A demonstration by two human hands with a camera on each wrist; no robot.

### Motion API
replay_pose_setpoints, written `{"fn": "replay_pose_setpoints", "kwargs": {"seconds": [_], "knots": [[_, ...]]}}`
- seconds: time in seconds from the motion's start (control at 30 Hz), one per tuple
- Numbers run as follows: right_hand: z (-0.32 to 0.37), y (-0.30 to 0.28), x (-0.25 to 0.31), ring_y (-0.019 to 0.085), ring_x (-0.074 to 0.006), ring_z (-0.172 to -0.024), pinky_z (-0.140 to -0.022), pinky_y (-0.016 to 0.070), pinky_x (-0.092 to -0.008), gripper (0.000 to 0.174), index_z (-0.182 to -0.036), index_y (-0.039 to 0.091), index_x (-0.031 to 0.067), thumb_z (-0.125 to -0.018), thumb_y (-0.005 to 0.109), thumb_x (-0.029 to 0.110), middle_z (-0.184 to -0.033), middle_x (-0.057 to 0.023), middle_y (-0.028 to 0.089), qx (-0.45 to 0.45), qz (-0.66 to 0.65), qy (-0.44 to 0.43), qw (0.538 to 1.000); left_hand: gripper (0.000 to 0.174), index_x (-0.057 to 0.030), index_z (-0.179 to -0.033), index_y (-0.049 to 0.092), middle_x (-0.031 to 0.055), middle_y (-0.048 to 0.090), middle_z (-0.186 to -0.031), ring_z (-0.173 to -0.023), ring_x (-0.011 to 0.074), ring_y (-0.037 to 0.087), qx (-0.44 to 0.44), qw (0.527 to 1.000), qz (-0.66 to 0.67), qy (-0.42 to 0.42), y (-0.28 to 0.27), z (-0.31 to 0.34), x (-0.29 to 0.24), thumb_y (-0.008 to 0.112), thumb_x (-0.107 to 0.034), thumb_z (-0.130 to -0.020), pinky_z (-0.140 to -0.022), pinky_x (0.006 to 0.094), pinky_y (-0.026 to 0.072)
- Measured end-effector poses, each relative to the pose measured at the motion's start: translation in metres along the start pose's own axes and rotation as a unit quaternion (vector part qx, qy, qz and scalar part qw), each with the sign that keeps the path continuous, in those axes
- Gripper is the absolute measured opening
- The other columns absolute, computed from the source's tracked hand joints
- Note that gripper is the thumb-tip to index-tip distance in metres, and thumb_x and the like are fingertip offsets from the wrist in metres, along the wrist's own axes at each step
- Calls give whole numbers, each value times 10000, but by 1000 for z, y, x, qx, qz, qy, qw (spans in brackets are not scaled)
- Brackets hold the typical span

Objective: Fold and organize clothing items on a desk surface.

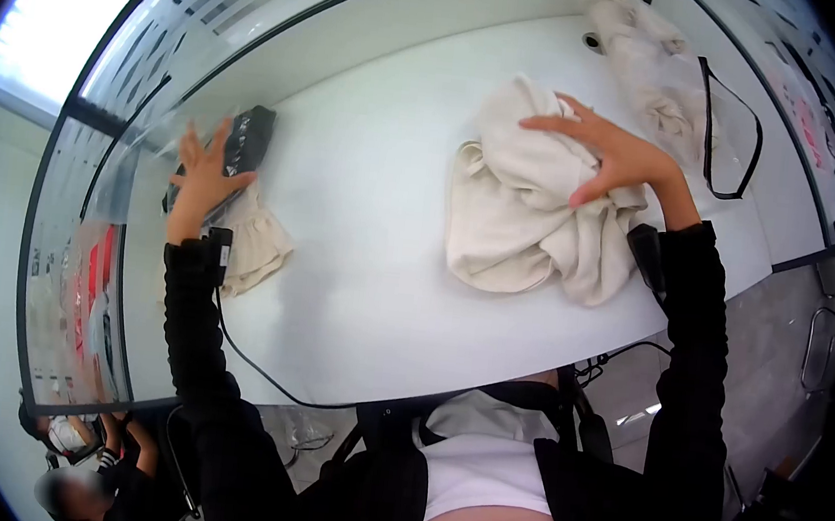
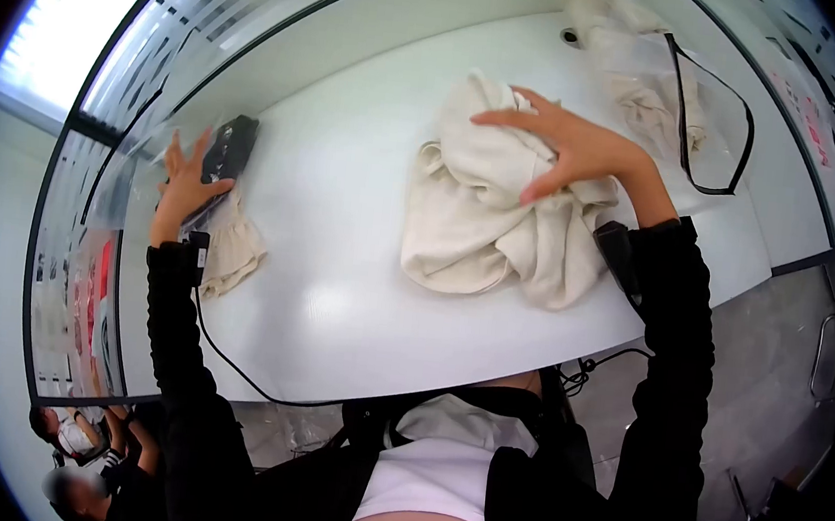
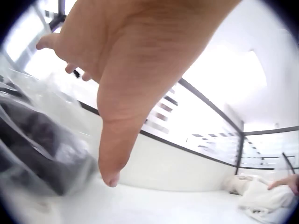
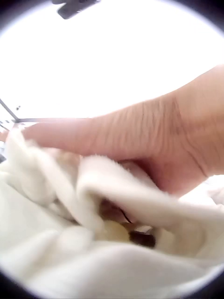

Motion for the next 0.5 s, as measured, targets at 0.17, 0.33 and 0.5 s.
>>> {"fn": "replay_pose_setpoints", "kwargs": {"seconds": [0.17,0.33,0.5], "knots": [[-10,29,30,285,-427,-1208,-917,336,-475,732,-1158,481,270,-477,747,236,-1210,-243,405,24,78,50,995,909,-351,-1335,243,277,-13,-1383,-1258,475,83,-27,995,99,5,49,-9,76,762,-372,-589,-956,551,265],[-28,33,44,461,-387,-965,-774,433,-414,576,-1059,500,207,-526,692,105,-1036,-202,464,-96,134,45,985,859,-302,-1305,311,203,14,-1406,-1259,455,105,-10,996,68,-48,50,-7,67,767,-354,-579,-891,615,298],[-34,-37,51,457,-358,-1017,-825,422,-414,438,-1042,524,183,-636,690,187,-1127,-185,444,-408,507,94,753,668,-218,-1174,448,141,239,-1352,-1160,412,348,-35,996,63,-43,50,-15,71,755,-303,-587,-812,636,341]]}}
Point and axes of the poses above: each hand's wrist, its own z-axis away from the middle knuckle, its own y-axis out of the palm, x = y × z, the point moved 5 cm from there along -z, towards the middle knuckle
